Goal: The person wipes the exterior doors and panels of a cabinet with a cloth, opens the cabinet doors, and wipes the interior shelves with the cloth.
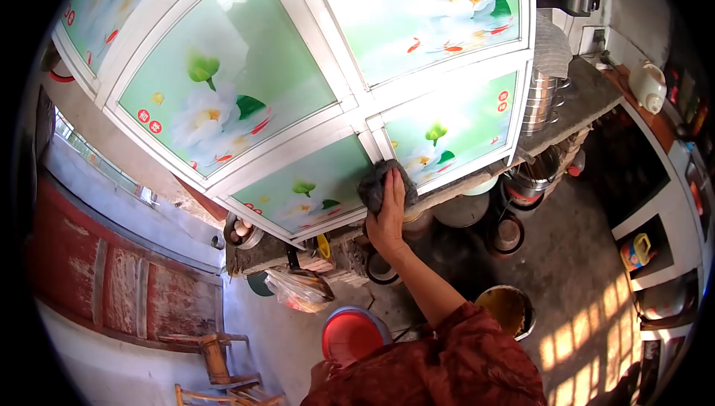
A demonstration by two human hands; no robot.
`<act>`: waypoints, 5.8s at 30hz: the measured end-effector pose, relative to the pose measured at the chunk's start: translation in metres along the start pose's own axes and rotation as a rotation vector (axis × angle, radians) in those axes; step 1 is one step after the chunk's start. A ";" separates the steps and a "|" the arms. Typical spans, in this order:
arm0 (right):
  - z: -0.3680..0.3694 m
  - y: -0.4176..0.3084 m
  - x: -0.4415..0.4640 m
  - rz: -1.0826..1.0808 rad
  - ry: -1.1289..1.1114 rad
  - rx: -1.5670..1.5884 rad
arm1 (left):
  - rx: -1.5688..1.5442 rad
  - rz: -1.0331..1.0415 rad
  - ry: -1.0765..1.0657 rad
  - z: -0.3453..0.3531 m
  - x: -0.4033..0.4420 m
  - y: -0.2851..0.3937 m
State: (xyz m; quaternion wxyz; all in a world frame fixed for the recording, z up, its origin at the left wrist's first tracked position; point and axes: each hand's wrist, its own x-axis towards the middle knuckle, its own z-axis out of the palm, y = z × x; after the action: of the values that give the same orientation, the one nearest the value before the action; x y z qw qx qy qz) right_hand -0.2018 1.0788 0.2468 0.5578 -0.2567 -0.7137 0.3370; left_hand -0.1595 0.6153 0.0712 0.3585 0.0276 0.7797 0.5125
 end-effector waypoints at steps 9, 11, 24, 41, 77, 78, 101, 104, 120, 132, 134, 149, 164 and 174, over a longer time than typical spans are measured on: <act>-0.001 -0.008 0.056 -0.376 0.052 -0.103 | -0.264 -0.303 0.121 0.011 0.007 0.008; 0.005 0.026 0.023 -0.343 -0.001 -0.217 | -0.250 -0.280 0.090 0.007 0.006 0.009; -0.036 0.129 -0.086 0.832 -0.072 -0.048 | -0.082 -0.180 0.110 0.004 -0.007 0.024; -0.054 0.040 0.071 -0.525 -0.061 -0.052 | 0.147 0.016 -0.073 0.039 0.005 0.052; -0.150 -0.041 0.116 0.071 0.028 0.682 | 0.151 0.626 -0.165 0.146 0.144 0.208; -0.167 -0.051 0.119 0.145 0.094 0.728 | 0.240 0.773 -0.114 0.158 0.175 0.216; -0.302 0.115 -0.119 0.741 0.045 0.162 | 0.109 1.060 0.335 0.270 0.159 0.427; -0.249 0.055 -0.060 0.546 -0.181 0.231 | 0.083 1.123 0.191 0.255 0.173 0.422; -0.034 0.035 0.071 -0.550 -0.041 -0.519 | -0.046 0.774 -0.246 0.169 0.141 0.359; -0.077 0.051 0.012 -0.004 -0.185 -0.089 | -0.094 0.525 -0.311 0.109 0.156 0.262; -0.080 -0.005 0.060 -0.214 -0.008 0.039 | -0.136 0.405 -0.262 0.103 0.135 0.258; -0.084 0.126 -0.067 0.464 -0.720 -0.562 | 0.023 0.553 -0.285 0.139 0.108 0.322; -0.187 0.079 -0.066 0.543 -0.563 -0.131 | 0.123 0.951 0.128 0.264 0.165 0.402; -0.055 0.040 0.051 0.053 -0.276 0.094 | 0.171 1.042 0.317 0.271 0.169 0.397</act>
State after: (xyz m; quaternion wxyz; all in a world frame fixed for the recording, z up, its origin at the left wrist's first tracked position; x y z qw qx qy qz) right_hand -0.1613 1.1530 0.2562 0.4566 -0.2002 -0.7601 0.4168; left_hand -0.2540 1.0836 0.2474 -0.0677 0.3614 0.7462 0.5550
